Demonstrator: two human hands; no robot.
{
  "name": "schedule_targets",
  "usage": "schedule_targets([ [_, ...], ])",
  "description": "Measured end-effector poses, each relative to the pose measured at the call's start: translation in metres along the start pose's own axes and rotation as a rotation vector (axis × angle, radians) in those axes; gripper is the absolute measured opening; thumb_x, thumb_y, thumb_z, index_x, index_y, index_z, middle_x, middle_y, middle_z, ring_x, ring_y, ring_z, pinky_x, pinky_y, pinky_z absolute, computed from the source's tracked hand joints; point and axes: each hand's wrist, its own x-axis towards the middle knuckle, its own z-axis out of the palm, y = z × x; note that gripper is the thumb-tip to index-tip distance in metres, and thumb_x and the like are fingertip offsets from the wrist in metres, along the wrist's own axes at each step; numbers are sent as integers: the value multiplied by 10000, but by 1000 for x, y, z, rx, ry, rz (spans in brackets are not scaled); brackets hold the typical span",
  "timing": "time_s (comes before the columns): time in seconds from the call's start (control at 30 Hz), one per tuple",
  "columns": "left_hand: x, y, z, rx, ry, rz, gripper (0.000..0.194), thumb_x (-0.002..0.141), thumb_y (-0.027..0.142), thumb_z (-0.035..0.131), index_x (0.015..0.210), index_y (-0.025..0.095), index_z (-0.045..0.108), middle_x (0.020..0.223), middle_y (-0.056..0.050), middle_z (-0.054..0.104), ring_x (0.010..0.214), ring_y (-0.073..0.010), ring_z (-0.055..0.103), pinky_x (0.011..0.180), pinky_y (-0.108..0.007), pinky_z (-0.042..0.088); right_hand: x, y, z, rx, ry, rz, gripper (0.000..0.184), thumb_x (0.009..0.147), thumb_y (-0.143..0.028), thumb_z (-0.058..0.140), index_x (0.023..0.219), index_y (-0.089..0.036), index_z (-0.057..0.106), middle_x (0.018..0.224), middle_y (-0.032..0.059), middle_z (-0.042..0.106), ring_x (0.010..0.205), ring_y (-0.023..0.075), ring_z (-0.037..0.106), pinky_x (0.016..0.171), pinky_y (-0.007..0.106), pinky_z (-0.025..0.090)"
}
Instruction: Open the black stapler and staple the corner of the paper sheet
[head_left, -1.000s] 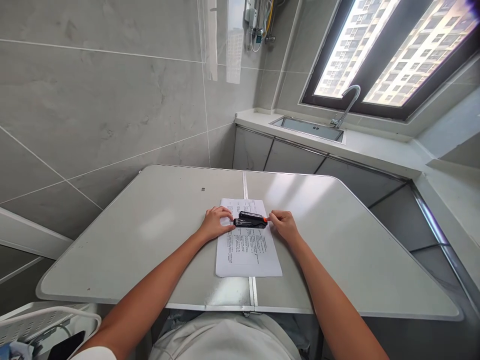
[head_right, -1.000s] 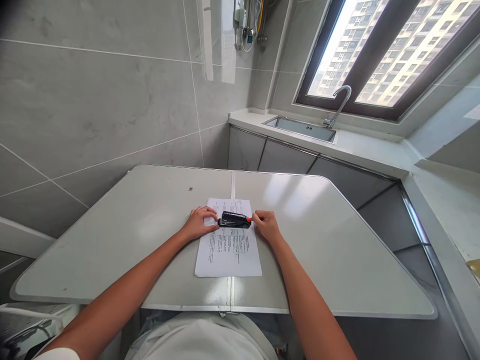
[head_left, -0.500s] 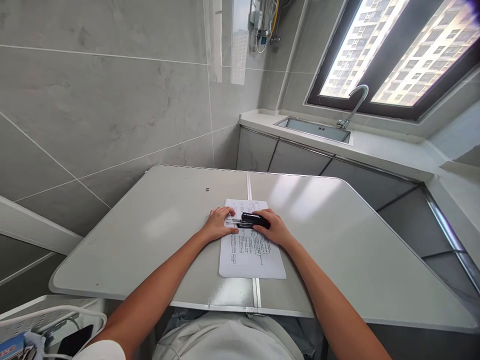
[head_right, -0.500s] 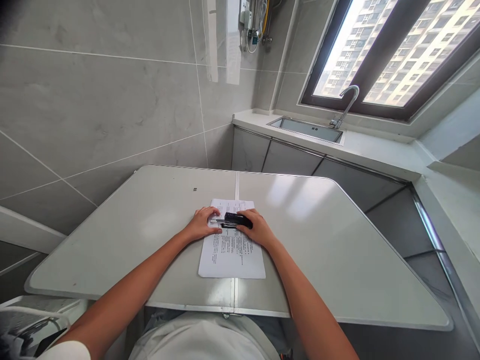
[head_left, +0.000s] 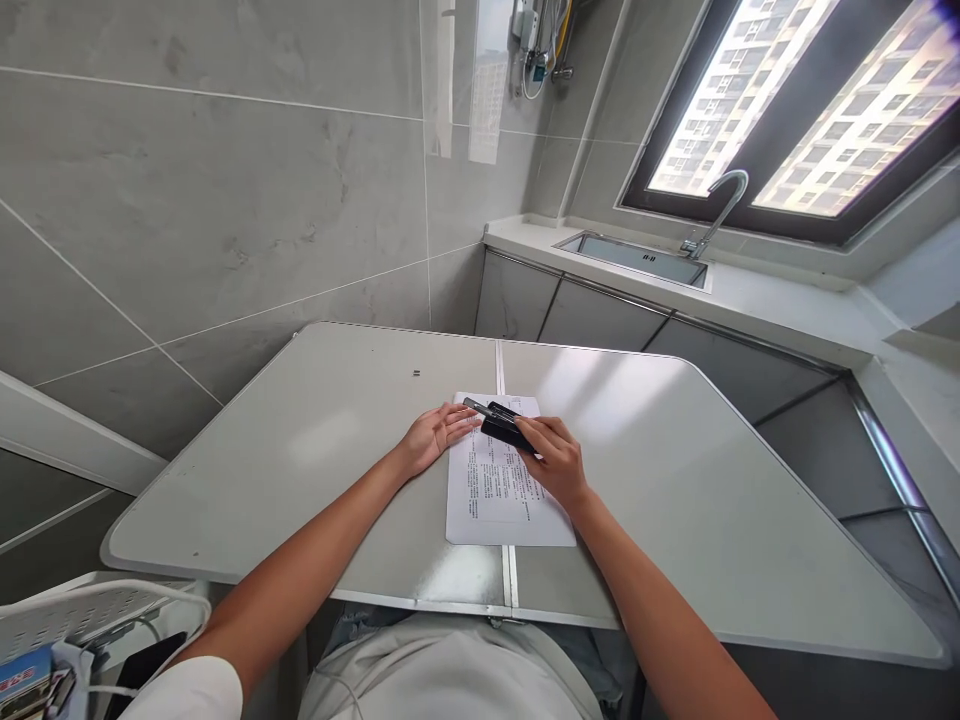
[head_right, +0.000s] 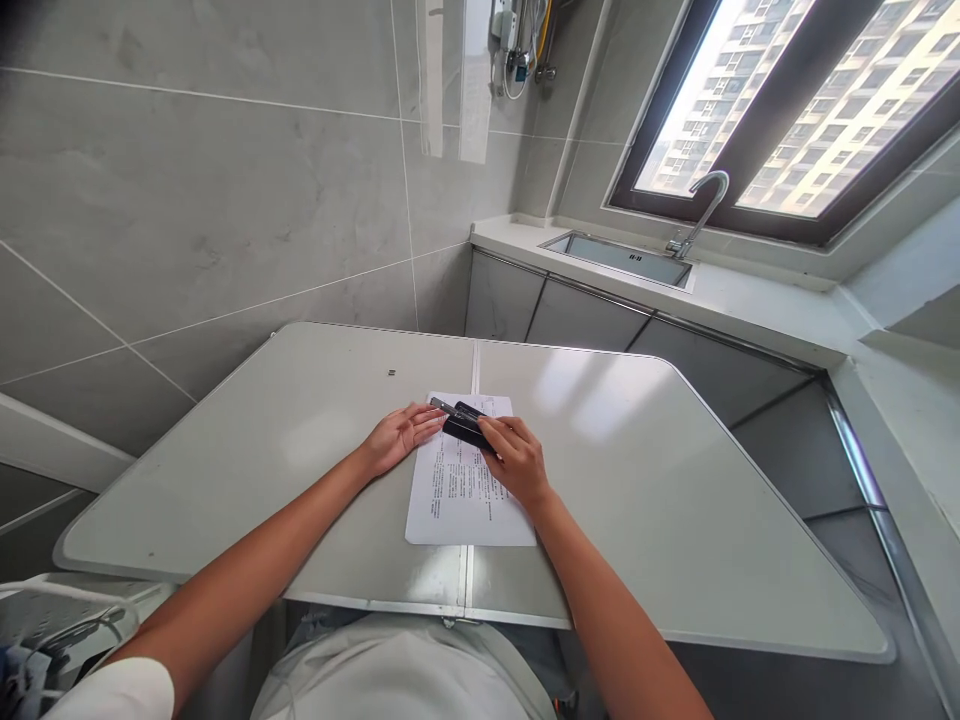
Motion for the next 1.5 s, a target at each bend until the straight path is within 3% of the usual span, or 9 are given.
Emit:
schedule_targets([
  [0.13,5,-4,-5,-21,-78,-32,290,991,195,633,1258,96,686,1371,-186,681,1280,-242,661,1252,-411,373,-4,-3,1,-94,-122,-116,397,1027,-174,538,1363,-344,665,1309,25,718,1127,266,675,999,486,582],
  [0.43,5,-6,-3,18,-104,-5,275,996,226,647,1193,54,735,1314,-200,709,1313,-266,637,1285,-413,324,-6,-5,3,-77,-259,-141,392,1030,-141,605,1338,-372,680,1333,12,705,1187,234,681,1100,481,568],
  [0.83,6,-7,-4,-41,-65,-25,248,1014,149,576,1168,43,740,1282,-179,732,1263,-240,675,1292,-400,316,-8,-7,-1,-173,-277,-205,422,1059,-109,503,1354,-360,670,1317,13,713,1222,222,653,1096,458,555],
  [1.0,9,-11,-10,-39,-42,-30,234,1007,168,605,1168,52,728,1280,-190,730,1265,-257,675,1291,-428,325,-9,-5,1,-206,-171,-205,426,1046,-103,495,1329,-356,687,1271,18,734,1178,227,660,1040,445,540],
  [1.1,9,-10,-12,-36,-10,-24,225,993,166,635,1163,47,723,1283,-213,722,1271,-262,670,1284,-419,341,-5,-5,2,-168,1,-70,362,1011,-133,549,1234,-346,739,1187,31,762,1121,260,676,1031,490,492],
  [1.23,6,-6,-10,-1,22,-8,243,966,183,695,1174,62,725,1300,-208,715,1262,-264,676,1250,-399,398,3,-2,2,-28,194,354,197,923,-346,719,1097,-275,777,1031,59,784,937,279,708,983,494,496],
  [1.3,5,-4,-8,19,39,7,258,954,201,721,1179,76,725,1290,-192,723,1238,-251,690,1197,-359,462,5,1,3,86,169,559,304,845,-445,782,1076,-247,784,973,48,789,846,265,711,875,434,540],
  [1.37,4,-3,-7,47,48,31,288,946,234,739,1195,90,721,1276,-182,731,1161,-228,728,1087,-310,552,5,3,5,171,116,669,357,783,-467,816,1056,-238,797,955,33,795,815,255,711,806,389,550],
  [1.5,2,1,-6,136,15,37,344,938,308,752,1223,120,713,1298,-177,720,792,-136,765,695,-225,643,0,6,12,229,31,693,350,726,-420,858,1034,-259,815,971,8,800,842,247,716,826,373,546],
])
